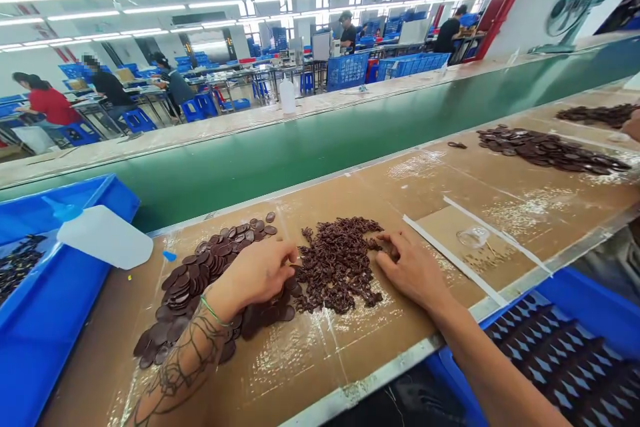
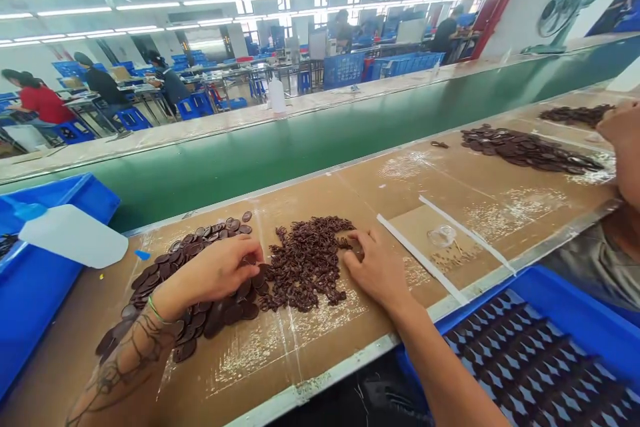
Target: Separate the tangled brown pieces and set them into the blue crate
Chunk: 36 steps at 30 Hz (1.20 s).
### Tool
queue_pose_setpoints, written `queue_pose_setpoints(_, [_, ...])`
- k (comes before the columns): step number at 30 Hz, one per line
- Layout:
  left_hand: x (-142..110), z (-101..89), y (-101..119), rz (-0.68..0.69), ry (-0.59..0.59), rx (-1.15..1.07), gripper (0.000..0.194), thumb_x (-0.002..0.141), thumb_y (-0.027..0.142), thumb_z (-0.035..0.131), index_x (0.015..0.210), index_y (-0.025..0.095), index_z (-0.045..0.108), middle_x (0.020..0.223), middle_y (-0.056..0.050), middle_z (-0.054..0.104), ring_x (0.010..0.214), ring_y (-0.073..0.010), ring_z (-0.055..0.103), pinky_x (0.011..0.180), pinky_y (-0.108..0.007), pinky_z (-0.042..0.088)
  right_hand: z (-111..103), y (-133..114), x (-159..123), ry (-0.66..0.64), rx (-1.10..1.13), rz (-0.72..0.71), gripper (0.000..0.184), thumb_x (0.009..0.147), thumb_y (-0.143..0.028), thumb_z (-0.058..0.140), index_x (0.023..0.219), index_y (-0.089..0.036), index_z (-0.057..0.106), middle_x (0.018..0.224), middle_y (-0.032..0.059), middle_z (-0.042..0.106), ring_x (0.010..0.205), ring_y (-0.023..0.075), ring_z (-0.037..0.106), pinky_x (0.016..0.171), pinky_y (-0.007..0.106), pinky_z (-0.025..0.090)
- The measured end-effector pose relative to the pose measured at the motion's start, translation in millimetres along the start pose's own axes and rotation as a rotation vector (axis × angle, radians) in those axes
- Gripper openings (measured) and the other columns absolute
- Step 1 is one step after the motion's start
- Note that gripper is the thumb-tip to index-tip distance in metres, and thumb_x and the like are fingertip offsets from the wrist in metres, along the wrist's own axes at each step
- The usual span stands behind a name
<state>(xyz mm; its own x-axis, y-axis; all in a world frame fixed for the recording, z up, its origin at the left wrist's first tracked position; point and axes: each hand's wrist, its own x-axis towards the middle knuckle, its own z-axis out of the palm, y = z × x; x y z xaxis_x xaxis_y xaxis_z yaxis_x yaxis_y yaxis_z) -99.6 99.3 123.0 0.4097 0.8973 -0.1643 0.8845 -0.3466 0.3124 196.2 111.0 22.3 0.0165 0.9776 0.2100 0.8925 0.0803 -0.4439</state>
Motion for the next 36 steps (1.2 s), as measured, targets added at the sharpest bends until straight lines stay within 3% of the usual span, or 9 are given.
queue_pose_setpoints(4, [4.8,13.6,-4.9,-0.036,-0.114,0.076,0.022,0.077,0.017,0.072,0.098,0.024,0.070,0.101,-0.007,0.073,0.091,-0.0288,0.069,0.076,-0.035,0.047,-2.0,-3.0,-2.5,-0.021,0.009,-0.036,0.031,0.095,-0.035,0.052,0.121,-0.031,0.069,0.112,0.0039,0.065,0.090,0.0250,0.067,0.078,0.037,0.044])
queue_pose_setpoints(9, [8.7,19.3,-1.1,-0.074,-0.112,0.100,0.010,0.076,0.017,0.073,0.081,0.021,0.065,0.092,-0.009,0.071,0.088,-0.0309,0.067,0.068,-0.034,0.040,-2.7,0.6,-2.7,-0.011,0.106,-0.079,0.030,0.096,-0.037,0.049,0.112,-0.025,0.070,0.108,0.0083,0.067,0.100,0.0293,0.066,0.084,0.040,0.044])
queue_pose_setpoints(12, [3.3,7.8,-4.7,-0.045,-0.061,0.047,0.015,0.077,0.015,0.069,0.072,0.022,0.057,0.082,-0.006,0.067,0.080,-0.0271,0.064,0.066,-0.033,0.036,-2.6,4.5,-1.7,0.003,0.161,-0.062,0.032,0.099,-0.039,0.042,0.105,-0.022,0.068,0.106,0.0107,0.068,0.099,0.0302,0.065,0.084,0.041,0.044])
queue_pose_setpoints(16, [-3.5,3.1,4.6,0.013,0.095,-0.143,0.012,0.093,0.019,0.047,0.082,0.024,0.047,0.070,0.001,0.061,0.065,-0.0191,0.057,0.062,-0.031,0.036,-2.4,8.9,-0.9,0.047,0.267,-0.010,0.032,0.100,-0.040,0.038,0.105,-0.021,0.064,0.103,0.0112,0.072,0.096,0.0291,0.066,0.084,0.041,0.045])
queue_pose_setpoints(20, [0.7,34.8,42.4,0.187,0.092,-0.405,0.013,0.101,0.024,0.035,0.091,0.025,0.043,0.066,0.006,0.055,0.057,-0.0133,0.052,0.057,-0.025,0.039,-2.6,10.9,-0.8,0.077,0.386,0.029,0.029,0.098,-0.037,0.043,0.104,-0.021,0.066,0.096,0.0086,0.075,0.090,0.0264,0.068,0.082,0.038,0.048])
queue_pose_setpoints(23, [4.9,67.9,71.8,0.307,0.045,-0.524,0.017,0.104,0.026,0.033,0.103,0.023,0.050,0.064,0.007,0.051,0.055,-0.0131,0.049,0.055,-0.024,0.040,-4.0,11.3,-2.0,0.125,0.474,0.041,0.036,0.097,-0.036,0.044,0.121,-0.018,0.064,0.089,0.0068,0.073,0.084,0.0247,0.067,0.081,0.037,0.050])
queue_pose_setpoints(28, [-1.9,105.9,89.0,0.400,0.080,-0.611,0.033,0.105,0.025,0.033,0.122,0.022,0.060,0.093,-0.005,0.067,0.086,-0.0180,0.064,0.082,-0.032,0.052,-7.8,10.0,-6.3,0.153,0.626,0.095,0.036,0.093,-0.037,0.048,0.111,-0.018,0.072,0.083,0.0051,0.071,0.080,0.0236,0.066,0.081,0.037,0.050])
queue_pose_setpoints(32, [-9.0,118.2,90.0,0.344,0.136,-0.695,0.037,0.105,0.029,0.034,0.134,0.027,0.057,0.128,-0.010,0.063,0.123,-0.0220,0.059,0.109,-0.039,0.046,-14.3,4.5,-8.4,0.107,0.774,0.189,0.033,0.086,-0.036,0.056,0.106,-0.017,0.074,0.074,0.0031,0.071,0.061,0.0190,0.060,0.066,0.033,0.049])
queue_pose_setpoints(36, [-6.0,119.1,92.6,0.242,0.280,-0.707,0.035,0.106,0.036,0.034,0.124,0.023,0.060,0.119,-0.011,0.065,0.115,-0.0251,0.062,0.102,-0.042,0.051,-22.0,-7.8,-22.8,0.073,0.925,0.283,0.027,0.081,-0.035,0.063,0.098,-0.018,0.076,0.070,0.0019,0.070,0.058,0.0172,0.058,0.058,0.030,0.046])
